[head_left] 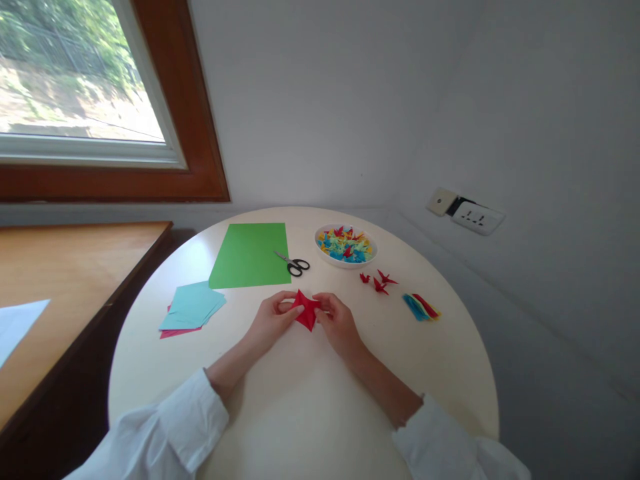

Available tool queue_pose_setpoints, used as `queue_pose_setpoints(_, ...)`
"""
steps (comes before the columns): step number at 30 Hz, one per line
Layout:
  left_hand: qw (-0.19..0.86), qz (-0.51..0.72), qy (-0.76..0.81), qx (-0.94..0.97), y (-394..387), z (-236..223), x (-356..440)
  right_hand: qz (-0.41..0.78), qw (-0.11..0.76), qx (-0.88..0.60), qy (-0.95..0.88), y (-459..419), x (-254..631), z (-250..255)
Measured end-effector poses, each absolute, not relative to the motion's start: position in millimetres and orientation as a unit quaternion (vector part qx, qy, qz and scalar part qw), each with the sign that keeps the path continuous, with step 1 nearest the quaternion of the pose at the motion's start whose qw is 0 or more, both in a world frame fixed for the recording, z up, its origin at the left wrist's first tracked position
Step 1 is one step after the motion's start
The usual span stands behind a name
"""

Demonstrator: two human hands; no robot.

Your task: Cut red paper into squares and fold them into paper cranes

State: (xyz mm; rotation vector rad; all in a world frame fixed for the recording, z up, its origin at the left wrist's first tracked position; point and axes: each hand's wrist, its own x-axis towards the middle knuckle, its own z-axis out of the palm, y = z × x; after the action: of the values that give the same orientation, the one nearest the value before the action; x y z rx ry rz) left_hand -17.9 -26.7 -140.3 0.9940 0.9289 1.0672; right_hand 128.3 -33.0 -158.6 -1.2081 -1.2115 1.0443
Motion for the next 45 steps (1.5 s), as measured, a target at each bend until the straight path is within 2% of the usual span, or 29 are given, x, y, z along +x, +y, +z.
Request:
queue_pose_setpoints(11, 0.709, 0.474, 0.349, 0.389, -21.8, -146.9, -21.9, 0.508, 0.599, -0.48, -0.392, -27.5, 135.8, -156.3)
queue_pose_setpoints(27, 0.715, 0.501, 0.337, 0.352, -21.4, -144.6, -23.0, 0.592, 0.581, -0.45, -0.331, -30.1, 135.6, -154.0)
queue_pose_setpoints(34, 0.706, 0.516, 0.355, 0.33, -21.3, -141.9, -22.2, 0.578, 0.563, -0.453, -0.379, -32.2, 134.2, -153.1)
queue_pose_setpoints(45, 0.716, 0.5, 0.347, 0.341, -19.6, -143.9, -23.2, 0.487, 0.555, -0.49, -0.463, -31.2, 135.3, -154.1)
